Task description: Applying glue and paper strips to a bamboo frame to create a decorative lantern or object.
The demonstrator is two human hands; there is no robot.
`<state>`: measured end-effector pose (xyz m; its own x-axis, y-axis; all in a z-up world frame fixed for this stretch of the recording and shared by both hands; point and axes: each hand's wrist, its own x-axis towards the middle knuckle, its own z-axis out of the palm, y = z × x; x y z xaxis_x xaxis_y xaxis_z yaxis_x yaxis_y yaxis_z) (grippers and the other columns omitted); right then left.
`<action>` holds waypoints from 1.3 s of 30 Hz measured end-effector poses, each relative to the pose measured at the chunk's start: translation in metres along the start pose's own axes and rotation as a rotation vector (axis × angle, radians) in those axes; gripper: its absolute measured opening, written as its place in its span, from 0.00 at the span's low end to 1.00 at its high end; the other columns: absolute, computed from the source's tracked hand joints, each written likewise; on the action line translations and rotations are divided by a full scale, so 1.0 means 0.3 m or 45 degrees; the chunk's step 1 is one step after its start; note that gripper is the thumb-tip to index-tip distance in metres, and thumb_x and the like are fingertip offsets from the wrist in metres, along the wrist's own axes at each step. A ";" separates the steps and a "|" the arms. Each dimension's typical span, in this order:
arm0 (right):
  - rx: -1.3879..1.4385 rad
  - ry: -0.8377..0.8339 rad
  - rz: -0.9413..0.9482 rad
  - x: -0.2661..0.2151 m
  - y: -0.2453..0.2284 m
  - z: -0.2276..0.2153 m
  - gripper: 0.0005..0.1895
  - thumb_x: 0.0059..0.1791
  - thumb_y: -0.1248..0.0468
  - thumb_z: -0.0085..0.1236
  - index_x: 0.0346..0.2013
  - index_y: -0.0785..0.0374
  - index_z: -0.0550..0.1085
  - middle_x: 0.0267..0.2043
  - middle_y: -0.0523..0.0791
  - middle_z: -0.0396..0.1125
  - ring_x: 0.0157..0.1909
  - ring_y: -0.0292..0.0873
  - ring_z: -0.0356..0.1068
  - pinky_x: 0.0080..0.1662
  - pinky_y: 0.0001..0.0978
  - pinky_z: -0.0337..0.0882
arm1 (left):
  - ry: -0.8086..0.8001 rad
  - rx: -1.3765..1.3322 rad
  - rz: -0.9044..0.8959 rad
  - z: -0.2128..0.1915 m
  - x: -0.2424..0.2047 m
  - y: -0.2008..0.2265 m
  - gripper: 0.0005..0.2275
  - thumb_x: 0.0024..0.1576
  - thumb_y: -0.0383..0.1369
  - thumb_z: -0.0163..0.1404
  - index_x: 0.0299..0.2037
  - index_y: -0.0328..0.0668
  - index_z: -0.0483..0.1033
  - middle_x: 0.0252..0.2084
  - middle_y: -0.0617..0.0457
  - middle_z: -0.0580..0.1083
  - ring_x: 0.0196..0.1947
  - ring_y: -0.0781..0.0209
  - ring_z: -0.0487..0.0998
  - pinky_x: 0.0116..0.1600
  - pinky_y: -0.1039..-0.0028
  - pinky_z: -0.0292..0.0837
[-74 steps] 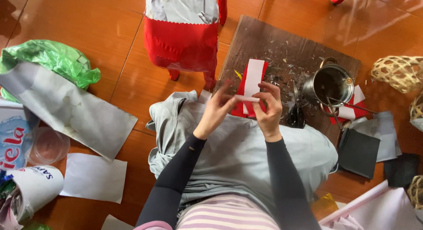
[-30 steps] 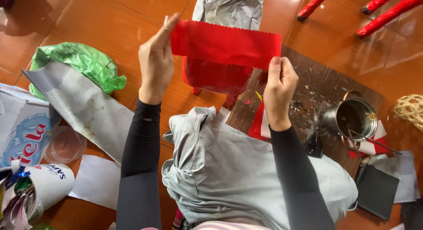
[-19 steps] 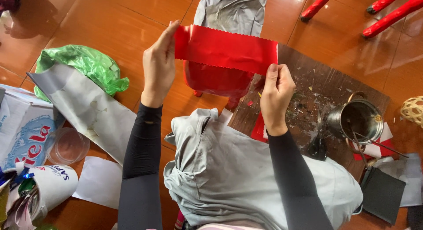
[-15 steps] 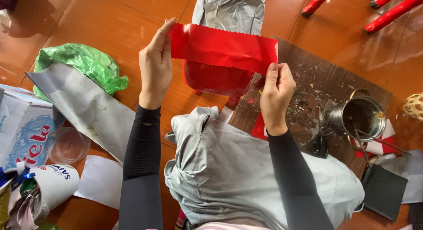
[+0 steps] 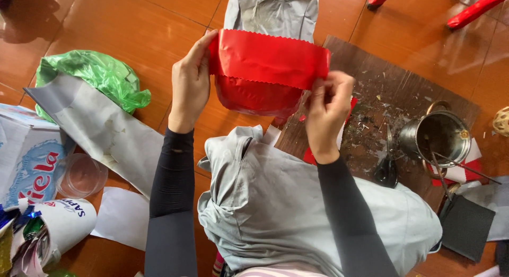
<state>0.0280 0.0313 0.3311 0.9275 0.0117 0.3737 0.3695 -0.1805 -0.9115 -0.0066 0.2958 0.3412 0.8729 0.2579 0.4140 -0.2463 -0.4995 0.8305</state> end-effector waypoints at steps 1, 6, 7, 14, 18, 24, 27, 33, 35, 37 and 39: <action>-0.001 -0.001 0.005 0.003 0.007 0.006 0.09 0.62 0.65 0.49 0.41 0.68 0.66 0.34 0.42 0.63 0.30 0.29 0.61 0.32 0.23 0.64 | -0.002 0.000 -0.004 0.007 0.000 -0.005 0.17 0.68 0.17 0.42 0.66 0.36 0.70 0.57 0.44 0.79 0.55 0.60 0.83 0.58 0.74 0.78; -0.609 0.062 -0.685 0.006 0.111 0.028 0.19 0.66 0.74 0.43 0.73 0.63 0.62 0.63 0.57 0.69 0.62 0.55 0.73 0.65 0.40 0.76 | 0.023 -0.070 -0.038 0.045 0.009 -0.023 0.15 0.69 0.19 0.43 0.66 0.32 0.69 0.56 0.43 0.79 0.56 0.59 0.82 0.59 0.73 0.77; -0.611 0.062 -0.681 0.001 0.094 0.036 0.19 0.66 0.74 0.43 0.73 0.63 0.62 0.63 0.57 0.69 0.62 0.55 0.73 0.65 0.40 0.76 | 0.020 -0.071 -0.040 0.051 0.009 -0.031 0.15 0.69 0.19 0.43 0.66 0.32 0.69 0.56 0.43 0.79 0.56 0.59 0.82 0.59 0.73 0.77; -0.256 -0.096 -0.092 -0.005 0.070 0.058 0.27 0.60 0.77 0.42 0.74 0.59 0.62 0.51 0.51 0.66 0.51 0.46 0.69 0.59 0.31 0.69 | -0.003 -0.308 -0.355 0.076 -0.002 -0.157 0.16 0.72 0.29 0.40 0.67 0.35 0.71 0.62 0.38 0.67 0.62 0.58 0.69 0.67 0.73 0.65; -0.084 -0.221 -0.113 -0.019 0.156 0.046 0.25 0.65 0.70 0.38 0.78 0.53 0.59 0.70 0.47 0.58 0.72 0.44 0.59 0.75 0.32 0.59 | -0.136 -0.998 -0.288 0.097 -0.024 -0.168 0.21 0.75 0.37 0.32 0.74 0.35 0.58 0.76 0.45 0.61 0.76 0.60 0.61 0.78 0.71 0.58; 0.272 -0.522 0.171 -0.025 0.180 0.036 0.27 0.67 0.55 0.24 0.82 0.52 0.44 0.85 0.48 0.41 0.84 0.45 0.41 0.80 0.33 0.44 | -0.044 -0.921 -0.302 0.136 -0.061 -0.261 0.23 0.75 0.39 0.34 0.75 0.30 0.59 0.77 0.43 0.61 0.77 0.56 0.59 0.80 0.68 0.53; 0.632 -0.595 0.472 -0.006 0.182 0.036 0.30 0.62 0.51 0.26 0.79 0.49 0.41 0.81 0.47 0.46 0.53 0.45 0.60 0.58 0.37 0.62 | -0.073 -0.984 -0.286 0.143 -0.069 -0.289 0.24 0.75 0.40 0.33 0.76 0.32 0.55 0.79 0.44 0.57 0.79 0.57 0.57 0.81 0.68 0.50; 0.559 -0.430 0.119 -0.013 0.201 0.020 0.30 0.66 0.49 0.29 0.82 0.52 0.43 0.87 0.45 0.37 0.87 0.45 0.39 0.82 0.38 0.43 | 0.136 -0.576 -0.143 0.116 -0.068 -0.247 0.32 0.74 0.52 0.32 0.80 0.33 0.49 0.83 0.45 0.50 0.83 0.56 0.47 0.85 0.65 0.40; 0.494 -0.391 0.041 -0.027 0.190 0.041 0.30 0.67 0.47 0.30 0.82 0.51 0.42 0.86 0.43 0.36 0.86 0.44 0.37 0.82 0.37 0.41 | 0.079 -0.656 -0.103 0.113 -0.078 -0.207 0.34 0.73 0.55 0.31 0.80 0.34 0.48 0.82 0.46 0.49 0.83 0.57 0.46 0.85 0.66 0.40; 0.432 -0.357 -0.037 -0.040 0.177 0.063 0.30 0.67 0.46 0.30 0.82 0.50 0.42 0.86 0.42 0.34 0.85 0.43 0.34 0.82 0.36 0.39 | 0.026 -0.733 -0.064 0.118 -0.088 -0.184 0.35 0.72 0.57 0.30 0.80 0.36 0.47 0.81 0.48 0.48 0.82 0.58 0.46 0.85 0.66 0.39; 0.354 -0.317 -0.148 -0.046 0.160 0.085 0.30 0.67 0.45 0.30 0.81 0.48 0.41 0.85 0.39 0.32 0.84 0.41 0.31 0.81 0.35 0.37 | -0.083 -0.743 -0.083 0.133 -0.092 -0.177 0.35 0.72 0.57 0.28 0.79 0.35 0.48 0.82 0.45 0.51 0.82 0.54 0.51 0.85 0.64 0.46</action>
<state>0.0345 0.0476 0.2777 0.8512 0.2608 0.4554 0.4427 0.1092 -0.8900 -0.0008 0.2823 0.2708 0.9136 0.2127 0.3466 -0.3659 0.0581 0.9288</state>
